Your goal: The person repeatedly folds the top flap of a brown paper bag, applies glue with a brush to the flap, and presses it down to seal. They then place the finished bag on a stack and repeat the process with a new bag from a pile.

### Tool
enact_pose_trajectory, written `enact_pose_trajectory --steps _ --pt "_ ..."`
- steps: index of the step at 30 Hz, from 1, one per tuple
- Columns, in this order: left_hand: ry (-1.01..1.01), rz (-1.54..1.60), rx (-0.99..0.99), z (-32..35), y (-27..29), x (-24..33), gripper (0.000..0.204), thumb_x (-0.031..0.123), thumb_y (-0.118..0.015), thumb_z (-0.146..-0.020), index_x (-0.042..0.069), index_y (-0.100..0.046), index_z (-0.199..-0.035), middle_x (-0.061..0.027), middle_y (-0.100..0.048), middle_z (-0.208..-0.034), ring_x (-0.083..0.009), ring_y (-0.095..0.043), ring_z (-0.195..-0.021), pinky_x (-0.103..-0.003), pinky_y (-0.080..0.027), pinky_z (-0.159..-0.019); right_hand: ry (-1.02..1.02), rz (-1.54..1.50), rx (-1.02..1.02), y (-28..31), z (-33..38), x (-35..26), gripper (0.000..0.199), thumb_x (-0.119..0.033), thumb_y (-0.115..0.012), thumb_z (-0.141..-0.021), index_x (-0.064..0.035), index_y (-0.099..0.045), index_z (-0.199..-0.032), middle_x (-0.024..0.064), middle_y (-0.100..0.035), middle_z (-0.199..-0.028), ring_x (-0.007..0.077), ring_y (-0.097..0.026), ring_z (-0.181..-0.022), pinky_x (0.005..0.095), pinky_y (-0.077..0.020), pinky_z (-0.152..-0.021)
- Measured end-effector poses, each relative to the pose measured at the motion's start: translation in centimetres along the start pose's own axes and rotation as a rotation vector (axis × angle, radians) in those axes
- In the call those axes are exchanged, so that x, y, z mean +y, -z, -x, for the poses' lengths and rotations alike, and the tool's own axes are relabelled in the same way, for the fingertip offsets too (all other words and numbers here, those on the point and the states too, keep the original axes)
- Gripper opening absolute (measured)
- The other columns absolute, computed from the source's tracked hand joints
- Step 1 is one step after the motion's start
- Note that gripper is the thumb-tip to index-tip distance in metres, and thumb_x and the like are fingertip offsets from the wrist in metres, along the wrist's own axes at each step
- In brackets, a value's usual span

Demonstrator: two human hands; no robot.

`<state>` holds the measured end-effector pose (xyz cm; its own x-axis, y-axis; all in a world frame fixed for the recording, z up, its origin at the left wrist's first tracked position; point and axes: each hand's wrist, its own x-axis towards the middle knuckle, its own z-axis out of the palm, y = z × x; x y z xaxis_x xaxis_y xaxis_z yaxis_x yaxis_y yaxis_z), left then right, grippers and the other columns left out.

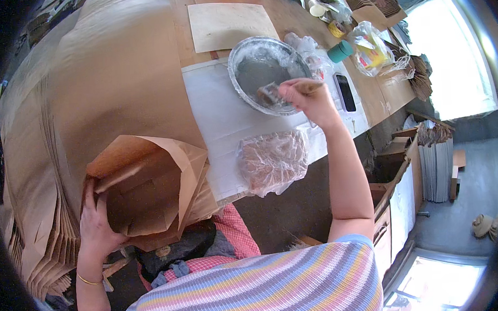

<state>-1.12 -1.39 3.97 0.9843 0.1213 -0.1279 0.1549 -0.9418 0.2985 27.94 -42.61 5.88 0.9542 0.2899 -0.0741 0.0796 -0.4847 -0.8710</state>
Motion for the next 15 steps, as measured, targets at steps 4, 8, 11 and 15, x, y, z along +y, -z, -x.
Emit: enact_pose_trajectory --steps 4,8,11,15 --pt "0.03 0.024 -0.065 -0.6 0.0 0.0 0.113 0.023 -0.091 -0.046 0.004 -0.032 -0.141 -0.0248 -0.019 -0.152 -0.0441 -0.032 -0.136 -0.047 -0.037 -0.109 -0.004 0.04 -0.168 2.7 -0.6 0.4 0.018 -0.015 -0.069 -0.085 0.0 -0.072 -0.094 0.0023 -0.066 -0.075 0.0069 -0.054 -0.061 0.0202 -0.0397 -0.052" --pt "0.05 0.112 -0.093 -1.4 -0.4 -0.4 0.118 0.026 -0.093 -0.045 0.005 -0.03 -0.143 -0.0248 -0.021 -0.151 -0.0439 -0.031 -0.136 -0.047 -0.036 -0.11 -0.066 -0.523 0.029 3.9 -1.8 2.0 0.017 -0.016 -0.064 -0.087 -0.0003 -0.068 -0.092 -0.0002 -0.056 -0.064 0.0056 -0.042 -0.051 0.0197 -0.0263 -0.045" --pt "0.022 0.143 -0.057 -1.2 -1.4 -2.5 0.125 0.026 -0.093 -0.045 0.007 -0.024 -0.146 -0.0244 -0.023 -0.151 -0.0424 -0.029 -0.138 -0.046 -0.032 -0.113 0.02 -0.823 0.284 -1.6 1.5 -2.1 0.023 -0.019 -0.056 -0.09 0.0014 -0.064 -0.094 -0.0015 -0.05 -0.06 0.0056 -0.037 -0.047 0.0214 -0.0252 -0.044" --pt "-0.01 0.39 -0.117 -1.3 0.0 -3.6 0.133 0.023 -0.094 -0.046 0.008 -0.014 -0.151 -0.0226 -0.025 -0.151 -0.0391 -0.025 -0.141 -0.042 -0.025 -0.117 0.139 -0.407 0.066 -15.4 10.2 -10.2 0.014 -0.015 -0.061 -0.089 -0.0019 -0.066 -0.088 0.0024 -0.065 -0.078 0.004 -0.05 -0.057 0.0193 -0.0403 -0.051"
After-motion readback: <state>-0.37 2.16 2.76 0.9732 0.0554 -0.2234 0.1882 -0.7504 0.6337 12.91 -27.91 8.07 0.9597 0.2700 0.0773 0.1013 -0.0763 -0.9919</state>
